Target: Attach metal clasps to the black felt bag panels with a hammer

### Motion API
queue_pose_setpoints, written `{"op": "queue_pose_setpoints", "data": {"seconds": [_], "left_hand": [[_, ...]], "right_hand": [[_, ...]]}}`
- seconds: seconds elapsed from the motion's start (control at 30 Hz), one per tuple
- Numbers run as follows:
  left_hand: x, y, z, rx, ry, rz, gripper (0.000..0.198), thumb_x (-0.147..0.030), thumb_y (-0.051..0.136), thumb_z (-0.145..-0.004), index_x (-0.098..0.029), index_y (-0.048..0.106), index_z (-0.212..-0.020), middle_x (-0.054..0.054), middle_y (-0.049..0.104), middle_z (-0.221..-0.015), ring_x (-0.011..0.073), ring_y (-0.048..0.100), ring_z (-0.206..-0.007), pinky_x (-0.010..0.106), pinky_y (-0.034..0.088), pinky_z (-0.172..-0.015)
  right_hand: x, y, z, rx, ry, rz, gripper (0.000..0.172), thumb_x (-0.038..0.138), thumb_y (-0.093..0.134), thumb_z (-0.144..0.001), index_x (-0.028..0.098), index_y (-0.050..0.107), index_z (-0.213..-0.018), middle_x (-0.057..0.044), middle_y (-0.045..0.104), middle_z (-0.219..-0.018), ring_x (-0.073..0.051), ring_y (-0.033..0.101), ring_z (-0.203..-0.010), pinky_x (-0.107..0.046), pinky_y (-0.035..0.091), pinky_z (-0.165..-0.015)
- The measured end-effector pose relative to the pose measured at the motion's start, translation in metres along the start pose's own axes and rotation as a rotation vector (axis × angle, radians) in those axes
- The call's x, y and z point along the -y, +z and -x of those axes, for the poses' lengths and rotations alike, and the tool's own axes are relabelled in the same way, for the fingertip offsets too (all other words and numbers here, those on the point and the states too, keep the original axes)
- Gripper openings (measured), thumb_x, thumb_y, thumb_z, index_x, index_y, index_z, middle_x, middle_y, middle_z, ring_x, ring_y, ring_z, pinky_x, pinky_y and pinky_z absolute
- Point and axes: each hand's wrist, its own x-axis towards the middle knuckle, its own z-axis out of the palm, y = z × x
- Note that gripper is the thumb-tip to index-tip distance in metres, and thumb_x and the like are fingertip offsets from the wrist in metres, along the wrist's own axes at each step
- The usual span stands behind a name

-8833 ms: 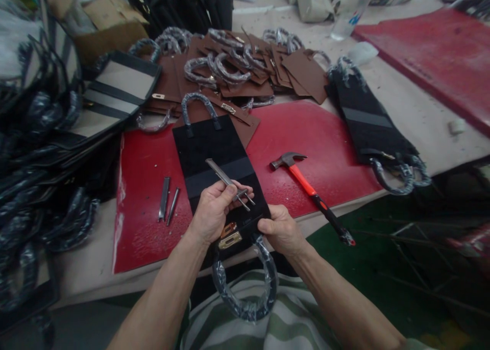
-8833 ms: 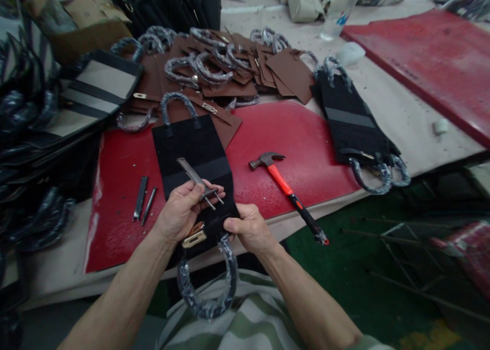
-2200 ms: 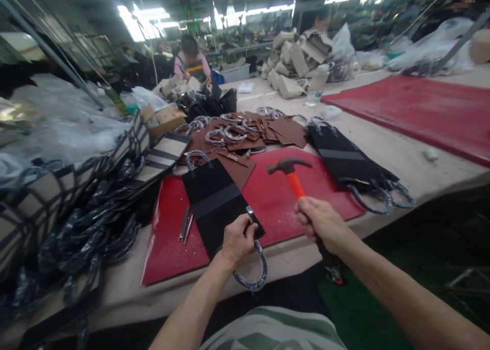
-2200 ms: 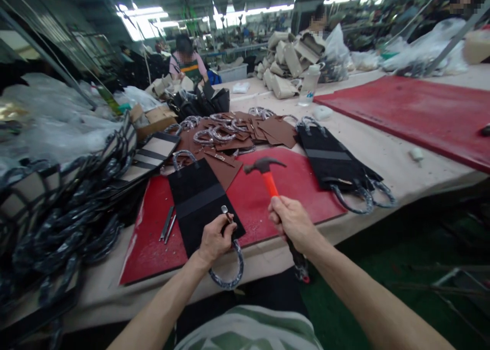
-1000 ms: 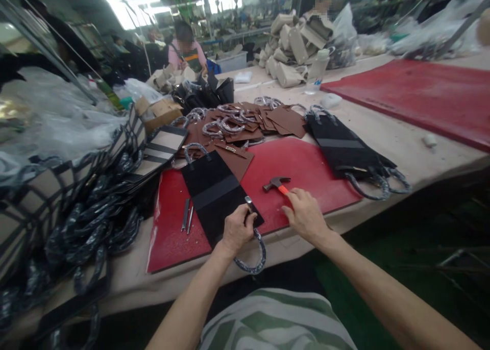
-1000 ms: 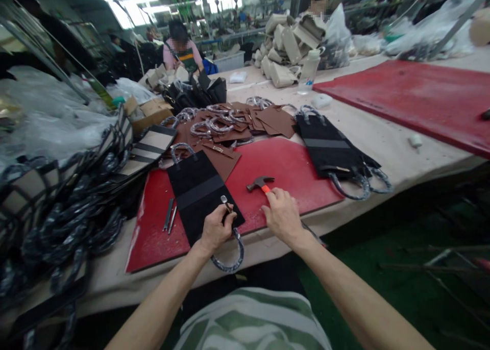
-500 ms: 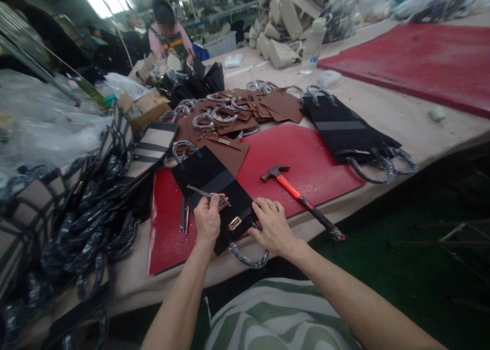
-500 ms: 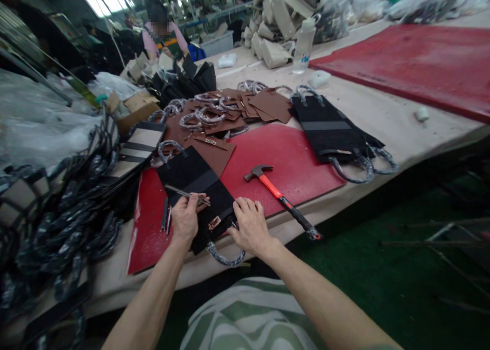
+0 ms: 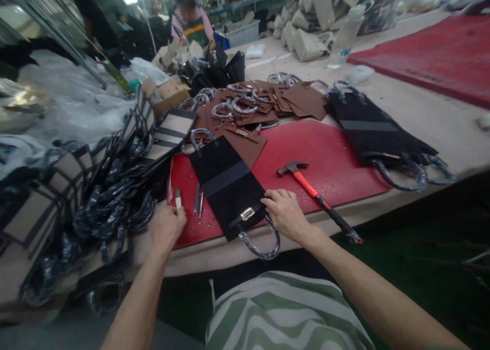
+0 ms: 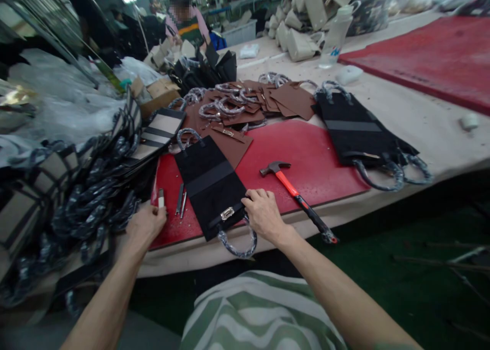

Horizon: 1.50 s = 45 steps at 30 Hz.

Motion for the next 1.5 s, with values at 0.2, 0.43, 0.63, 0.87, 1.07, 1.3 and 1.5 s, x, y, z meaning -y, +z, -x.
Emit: {"op": "queue_pose_setpoints", "data": {"seconds": [0.2,0.43,0.63,0.87,1.07,1.3,1.5], "left_hand": [[-0.002,0.011,0.014,-0.094,0.196,-0.127,0.032,-0.033,0.043,-0.091,-0.015,0.067,-0.079,0.018,0.067,-0.094,0.0307,0.064,-0.089,0.040,0.049,-0.078],[-0.017,0.025,0.052,-0.342,0.460,0.095,0.025,-0.026,0.046,-0.094,-0.015,0.065,-0.107,0.014,0.064,-0.114,0.0279,0.059,-0.106,0.041,0.046,-0.092],[-0.069,0.044,0.114,-0.154,0.866,0.167,0.020,-0.018,0.052,-0.093,-0.016,0.062,-0.110,0.011,0.065,-0.109,0.0261,0.057,-0.102,0.040,0.048,-0.088],[-0.085,0.058,0.088,-0.139,0.873,0.210,0.025,-0.003,0.049,-0.089,-0.018,0.061,-0.105,0.009,0.061,-0.108,0.0239,0.055,-0.102,0.038,0.051,-0.086],[-0.086,0.050,0.078,-0.060,0.966,0.116,0.022,-0.005,0.050,-0.089,-0.018,0.060,-0.104,0.007,0.059,-0.101,0.0229,0.054,-0.095,0.037,0.052,-0.082],[-0.084,0.041,0.076,-0.038,1.150,-0.084,0.024,0.003,0.046,-0.082,-0.012,0.061,-0.093,0.011,0.059,-0.091,0.0262,0.053,-0.086,0.040,0.054,-0.075],[-0.052,0.061,0.061,-0.206,1.314,0.302,0.031,0.000,0.041,-0.087,-0.017,0.063,-0.101,0.010,0.065,-0.105,0.0220,0.061,-0.105,0.044,0.054,-0.098]], "right_hand": [[-0.007,-0.003,-0.019,0.074,-0.178,0.163,0.020,0.013,0.049,-0.091,0.016,0.065,-0.102,-0.011,0.063,-0.105,-0.025,0.049,-0.093,-0.039,0.028,-0.083],[-0.005,0.009,-0.006,-0.035,-0.162,0.265,0.014,0.012,0.049,-0.090,0.016,0.062,-0.090,-0.010,0.061,-0.094,-0.024,0.047,-0.087,-0.039,0.028,-0.086],[0.006,0.016,0.006,-0.124,-0.053,0.319,0.014,0.015,0.049,-0.091,0.017,0.062,-0.086,-0.010,0.060,-0.087,-0.025,0.046,-0.084,-0.039,0.028,-0.086],[0.016,0.026,0.002,-0.260,0.074,0.294,0.014,0.013,0.052,-0.088,0.018,0.062,-0.079,-0.009,0.058,-0.082,-0.024,0.045,-0.080,-0.038,0.029,-0.082],[0.005,0.027,0.004,-0.287,0.005,0.209,0.016,0.012,0.051,-0.089,0.018,0.066,-0.088,-0.008,0.059,-0.083,-0.023,0.045,-0.079,-0.038,0.030,-0.082],[-0.015,0.017,0.006,-0.219,-0.237,0.024,0.027,0.010,0.049,-0.092,0.019,0.069,-0.108,-0.007,0.064,-0.092,-0.022,0.046,-0.085,-0.041,0.031,-0.089],[-0.038,0.023,-0.005,-0.146,-0.384,-0.306,0.027,0.007,0.048,-0.091,0.019,0.072,-0.091,-0.008,0.066,-0.096,-0.020,0.050,-0.088,-0.037,0.037,-0.082]]}}
